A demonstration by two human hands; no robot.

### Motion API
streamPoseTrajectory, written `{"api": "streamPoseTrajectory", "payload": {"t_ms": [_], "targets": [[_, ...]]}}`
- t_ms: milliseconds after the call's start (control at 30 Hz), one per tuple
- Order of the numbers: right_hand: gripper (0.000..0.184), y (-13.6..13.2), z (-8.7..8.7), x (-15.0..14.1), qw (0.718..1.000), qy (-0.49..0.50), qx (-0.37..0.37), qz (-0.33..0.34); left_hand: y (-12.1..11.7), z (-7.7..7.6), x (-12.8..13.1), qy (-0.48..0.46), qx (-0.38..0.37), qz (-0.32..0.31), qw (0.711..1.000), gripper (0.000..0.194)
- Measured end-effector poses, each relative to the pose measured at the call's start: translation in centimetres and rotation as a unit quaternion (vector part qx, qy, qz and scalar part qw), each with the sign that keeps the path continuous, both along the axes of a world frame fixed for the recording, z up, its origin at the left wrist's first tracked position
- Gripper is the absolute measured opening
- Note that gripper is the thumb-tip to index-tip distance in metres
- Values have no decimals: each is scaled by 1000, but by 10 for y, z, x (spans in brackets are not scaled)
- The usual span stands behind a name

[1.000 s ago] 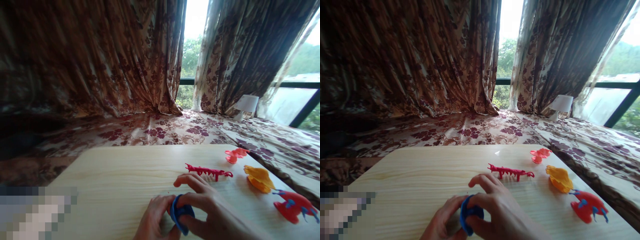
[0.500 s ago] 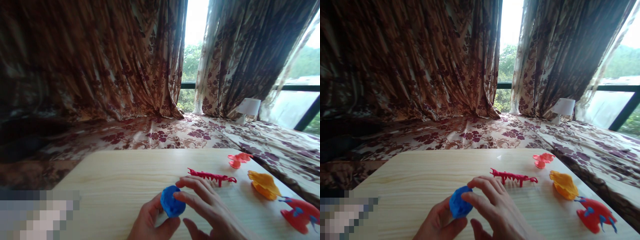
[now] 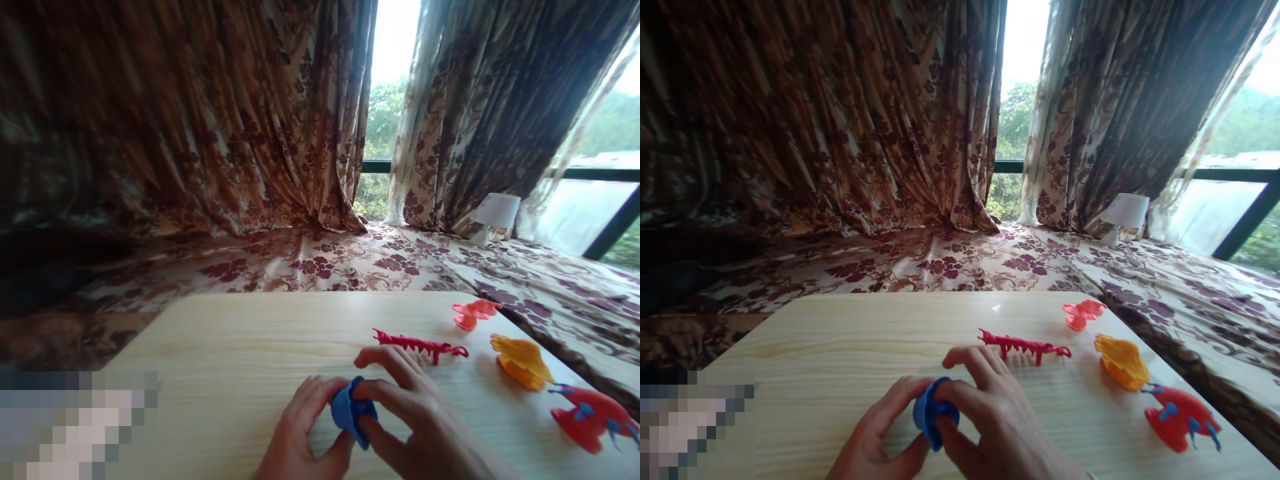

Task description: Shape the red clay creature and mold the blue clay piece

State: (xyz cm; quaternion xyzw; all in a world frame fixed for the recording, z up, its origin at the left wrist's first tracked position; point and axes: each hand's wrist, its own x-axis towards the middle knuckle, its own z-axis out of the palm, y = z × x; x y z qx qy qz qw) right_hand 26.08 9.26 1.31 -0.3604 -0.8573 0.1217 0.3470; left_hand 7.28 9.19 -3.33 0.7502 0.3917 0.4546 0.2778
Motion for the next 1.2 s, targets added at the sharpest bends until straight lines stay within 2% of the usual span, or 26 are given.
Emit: {"api": "streamPoseTrajectory", "payload": {"t_ms": [100, 200, 267, 400, 467, 567, 667, 767, 933, 1000, 1067, 1200], "targets": [[19, 2, -5, -2, 998, 37, -59, 5, -1, -2, 0, 18, 8, 29, 999, 47], [9, 5, -7, -5, 977, 144, -155, 31, -5, -4, -1, 22, -31, 52, 998, 59], [18, 5, -6, -6, 945, 213, -245, 35, -8, 0, -1, -8, -37, 80, 996, 63], [26, 3, -5, -4, 868, 301, -395, 12, -13, 19, -2, -106, -2, 88, 990, 40], [26, 2, -7, -4, 841, 329, -429, 6, -13, 26, -3, -146, -20, 80, 986, 31], [23, 0, -9, -7, 823, 341, -453, 28, -13, 28, -3, -185, -86, 56, 977, 23], [19, -1, -6, -12, 824, 323, -461, 64, -11, 25, -2, -227, -174, 28, 958, 28], [20, -1, -2, -15, 829, 311, -457, 81, -10, 24, -1, -265, -244, -28, 933, 37], [35, 0, 1, -17, 835, 306, -445, 105, -5, 25, 2, -337, -329, -74, 879, 40], [36, 1, 0, -15, 846, 296, -436, 81, -3, 25, 2, -351, -340, -95, 867, 41], [34, 2, 0, -12, 868, 282, -408, 37, -2, 24, 1, -358, -344, -98, 863, 42], [32, 6, -1, -4, 909, 279, -304, -61, 1, 23, -1, -350, -344, -61, 869, 40]]}}
